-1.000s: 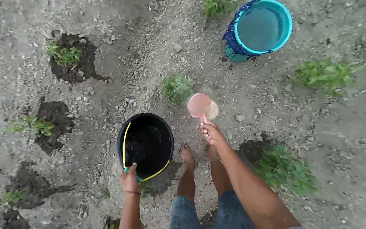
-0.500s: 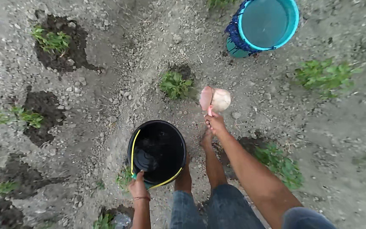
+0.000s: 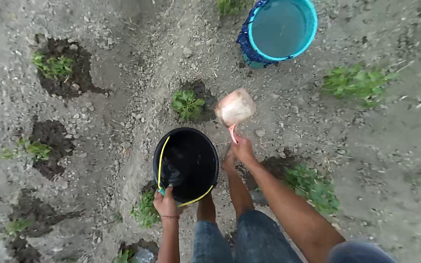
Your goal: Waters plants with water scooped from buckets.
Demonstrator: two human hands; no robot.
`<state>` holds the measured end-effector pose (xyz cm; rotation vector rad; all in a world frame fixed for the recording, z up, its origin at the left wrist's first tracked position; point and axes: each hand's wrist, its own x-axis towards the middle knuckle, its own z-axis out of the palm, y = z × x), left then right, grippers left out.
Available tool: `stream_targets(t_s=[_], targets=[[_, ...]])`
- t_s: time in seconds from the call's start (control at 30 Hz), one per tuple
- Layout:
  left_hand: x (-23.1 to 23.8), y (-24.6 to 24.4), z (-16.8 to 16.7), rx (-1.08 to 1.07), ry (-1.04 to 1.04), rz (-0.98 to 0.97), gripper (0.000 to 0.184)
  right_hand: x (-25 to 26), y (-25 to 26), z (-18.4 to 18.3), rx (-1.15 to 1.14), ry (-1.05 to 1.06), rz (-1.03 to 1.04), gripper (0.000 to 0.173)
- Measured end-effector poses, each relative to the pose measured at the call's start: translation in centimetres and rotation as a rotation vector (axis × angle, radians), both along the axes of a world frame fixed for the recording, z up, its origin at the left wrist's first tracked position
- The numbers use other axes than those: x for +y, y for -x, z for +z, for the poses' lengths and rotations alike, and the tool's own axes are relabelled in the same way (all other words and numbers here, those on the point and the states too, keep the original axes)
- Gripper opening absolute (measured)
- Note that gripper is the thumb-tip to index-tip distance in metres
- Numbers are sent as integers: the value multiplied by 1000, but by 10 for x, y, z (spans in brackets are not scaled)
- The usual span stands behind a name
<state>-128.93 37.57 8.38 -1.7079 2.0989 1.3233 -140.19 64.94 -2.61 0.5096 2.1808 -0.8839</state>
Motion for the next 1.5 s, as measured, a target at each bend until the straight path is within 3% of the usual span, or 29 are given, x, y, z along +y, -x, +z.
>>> stream_targets(t_s=[0.1, 0.23, 0.33, 0.4, 0.53, 0.67, 0.9, 1.07, 1.27, 1.4, 1.5], targets=[[26, 28, 13, 92, 61, -99, 20, 43, -40, -6, -86, 161, -222, 39], [61, 73, 42, 305, 164, -315, 14, 90, -88, 1, -413, 635, -846, 28], [90, 104, 63, 464, 223, -581, 18, 102, -101, 17, -542, 855, -913, 34], [107, 120, 74, 534, 281, -770, 20, 96, -98, 22, -535, 983, -947, 27], [142, 148, 94, 679, 453, -1122, 31, 87, -74, 24, -435, 1160, -1064, 15], [182, 176, 113, 829, 537, -1343, 37, 103, -43, 30, -265, 1270, -1158, 18], [259, 213, 141, 1006, 511, -1510, 37, 154, 8, 45, -60, 1371, -1252, 17], [313, 219, 148, 1054, 428, -1615, 40, 183, 17, 41, 87, 1458, -1364, 22], [365, 198, 141, 1137, 356, -1788, 32, 217, -7, 26, 263, 1602, -1455, 19], [399, 187, 125, 1139, 93, -1783, 34, 238, -37, 10, 351, 1684, -1555, 10], [421, 214, 108, 1114, -59, -1700, 39, 258, -74, -30, 389, 1662, -1579, 28]])
